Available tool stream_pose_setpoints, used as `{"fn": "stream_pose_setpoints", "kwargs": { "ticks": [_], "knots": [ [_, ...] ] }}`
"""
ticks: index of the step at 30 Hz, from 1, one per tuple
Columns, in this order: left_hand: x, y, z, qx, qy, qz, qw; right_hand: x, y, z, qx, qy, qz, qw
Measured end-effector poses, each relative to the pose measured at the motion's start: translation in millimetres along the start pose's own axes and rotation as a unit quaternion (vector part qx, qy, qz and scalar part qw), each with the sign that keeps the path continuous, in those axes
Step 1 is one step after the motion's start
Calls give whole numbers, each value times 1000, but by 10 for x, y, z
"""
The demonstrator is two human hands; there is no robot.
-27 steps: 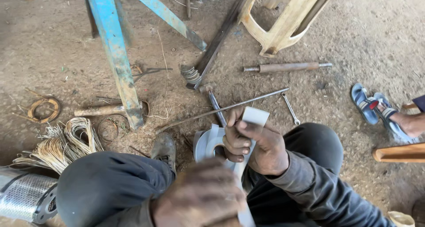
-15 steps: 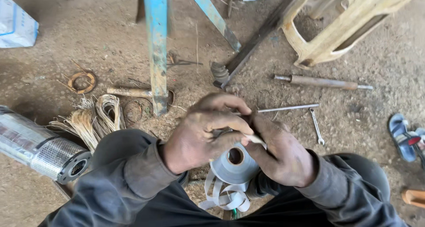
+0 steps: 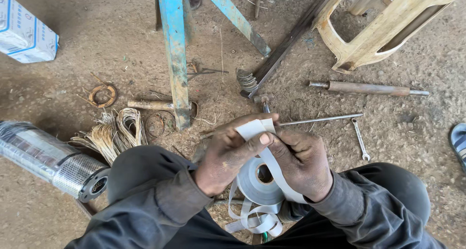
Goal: The person cuts a strip of white tape with scissors, folds it, and inserts it into a large metal pipe. They repeat this process several times, placing multiple folded tape pieces into the pipe.
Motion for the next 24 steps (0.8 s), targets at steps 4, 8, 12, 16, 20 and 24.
{"fn": "stream_pose_setpoints", "kwargs": {
  "ticks": [4, 8, 12, 16, 20, 24],
  "knots": [
    [104, -133, 43, -1, -40, 38, 998, 72, -74, 72, 5, 15, -79, 997],
    [323, 69, -35, 100, -134, -2, 986, 139, -31, 66, 37, -2, -108, 993],
    [464, 369, -42, 183, -171, -15, 968, 124, 79, 37, 76, 0, -92, 993],
    [748, 76, -54, -28, -252, -458, 852, -50, 21, -12, 58, 30, -12, 998],
    [921, -108, -75, -125, -278, -515, 801, -376, -108, -32, 45, 134, 128, 982],
    [875, -3, -286, -164, -183, -464, 851, -433, -176, -162, 35, 122, 179, 976]
  ]
}}
Point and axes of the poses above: each hand's wrist, its own z-axis away from the middle knuckle, its own y-axis out of the back of the hand, x = y × z, the point moved 8 cm from there along -z, towards the middle knuckle, and after that the axes turned 15 degrees about -y, right-handed, at the moved point
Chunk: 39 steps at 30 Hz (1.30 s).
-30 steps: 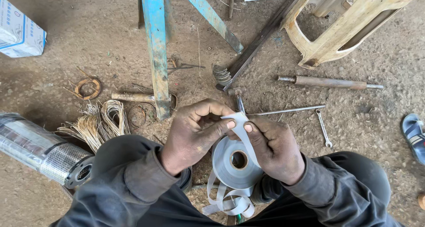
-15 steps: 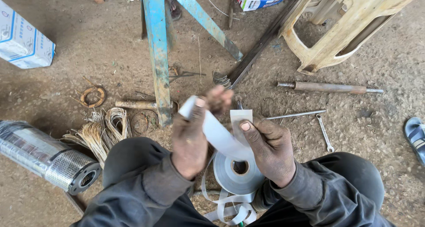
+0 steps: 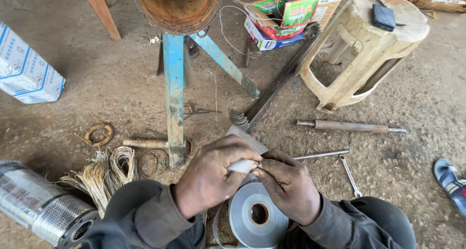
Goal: The person cuts a strip of white tape with scissors, folds it, and inserts it into a large metal pipe. They repeat this process several times, placing multiple folded tape pieces into the pipe.
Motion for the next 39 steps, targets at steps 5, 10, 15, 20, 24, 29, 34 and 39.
{"fn": "stream_pose_setpoints", "kwargs": {
  "ticks": [5, 10, 15, 20, 24, 29, 34, 39],
  "knots": [
    [-247, -8, -28, -19, 29, 78, 996, 88, -34, -63, 15, -28, 20, 999],
    [-546, -69, -85, -16, 82, 134, 988, 133, -15, -162, 31, -29, 5, 999],
    [-725, -101, -117, -9, 102, 189, 977, 95, 22, -278, 44, -3, 27, 999],
    [-699, -43, -107, 22, 43, 104, 993, 159, -25, -366, 35, -56, 34, 997],
    [-700, -89, -93, 14, 44, 113, 993, 242, -53, -399, 29, -118, 21, 992],
    [-635, -81, -141, 42, 36, 100, 993, 159, 19, -348, 64, -56, 11, 996],
    [-492, -57, -45, 50, 19, 100, 994, 239, -35, -206, 16, -78, -119, 990],
    [-503, -144, 109, 60, 59, 140, 987, 254, -15, -75, 40, -76, -117, 989]
  ]
}}
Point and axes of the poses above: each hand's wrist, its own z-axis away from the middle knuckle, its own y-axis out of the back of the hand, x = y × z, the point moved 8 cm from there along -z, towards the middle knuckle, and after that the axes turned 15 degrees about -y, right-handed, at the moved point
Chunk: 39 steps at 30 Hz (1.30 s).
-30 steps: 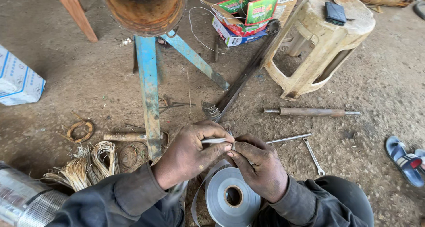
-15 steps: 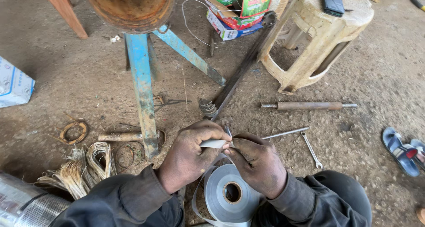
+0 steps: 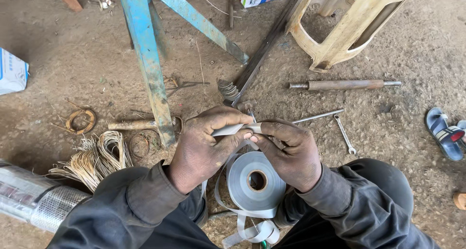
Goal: The person cuts a strip of white tape with scissors, folds it, and inserts it into a large metal pipe. They repeat this process several times, placing multiple folded tape pieces into the pipe.
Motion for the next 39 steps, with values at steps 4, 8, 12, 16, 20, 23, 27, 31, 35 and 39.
{"fn": "stream_pose_setpoints", "kwargs": {
  "ticks": [4, 8, 12, 16, 20, 23, 27, 31, 35, 39],
  "knots": [
    [29, -39, 45, 7, -8, 10, 1000, -25, 21, 51, 14, 1, 34, 999],
    [132, 19, 75, 7, -72, -87, 994, -56, 74, 80, 52, 11, 33, 998],
    [237, 7, 128, 4, -132, -146, 980, -195, 72, 155, 88, 98, 139, 981],
    [292, -12, 104, -7, -138, -164, 977, -317, 93, 190, 119, 170, 188, 960],
    [512, 17, 80, -3, -191, -240, 952, -340, 76, 202, 123, 206, 223, 945],
    [559, 12, 94, 16, -164, -217, 962, -178, 65, 210, 81, 164, 142, 973],
    [451, -4, 117, 25, -73, -165, 983, 165, -8, 199, 23, 82, 51, 995],
    [436, -38, 123, -5, -58, -107, 993, 315, 47, 225, 52, 73, 20, 996],
    [352, -42, 99, -27, -8, -77, 997, 238, 50, 188, 50, 76, 75, 993],
    [327, -3, 74, -27, -19, -60, 998, -2, -93, 150, 9, 132, 184, 974]
  ]
}}
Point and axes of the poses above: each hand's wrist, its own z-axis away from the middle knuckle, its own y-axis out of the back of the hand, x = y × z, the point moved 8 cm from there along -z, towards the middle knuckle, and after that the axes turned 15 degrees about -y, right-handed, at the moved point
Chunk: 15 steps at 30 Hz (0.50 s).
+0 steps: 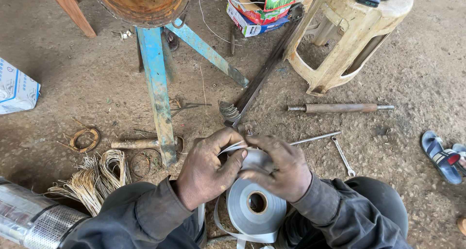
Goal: The person cuts a strip of white tape with scissors, folds it, and inserts it into a large metal pipe. They repeat this process several times, placing multiple folded tape pieces into the pipe.
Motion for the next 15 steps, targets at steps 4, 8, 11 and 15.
{"fn": "stream_pose_setpoints", "kwargs": {
  "ticks": [4, 8, 11, 15],
  "knots": [
    [-173, -26, 6, -3, 43, 21, 999, -268, 40, 46, 71, 105, 112, 986],
    [-203, -82, 5, 17, 45, 57, 997, -221, 61, 68, 83, 83, 96, 988],
    [-217, -105, 18, 19, 89, 136, 986, -204, 75, 94, 92, 92, 91, 987],
    [22, -11, 39, -114, -29, 38, 992, 144, -33, 14, -57, -125, -33, 990]
  ]
}}
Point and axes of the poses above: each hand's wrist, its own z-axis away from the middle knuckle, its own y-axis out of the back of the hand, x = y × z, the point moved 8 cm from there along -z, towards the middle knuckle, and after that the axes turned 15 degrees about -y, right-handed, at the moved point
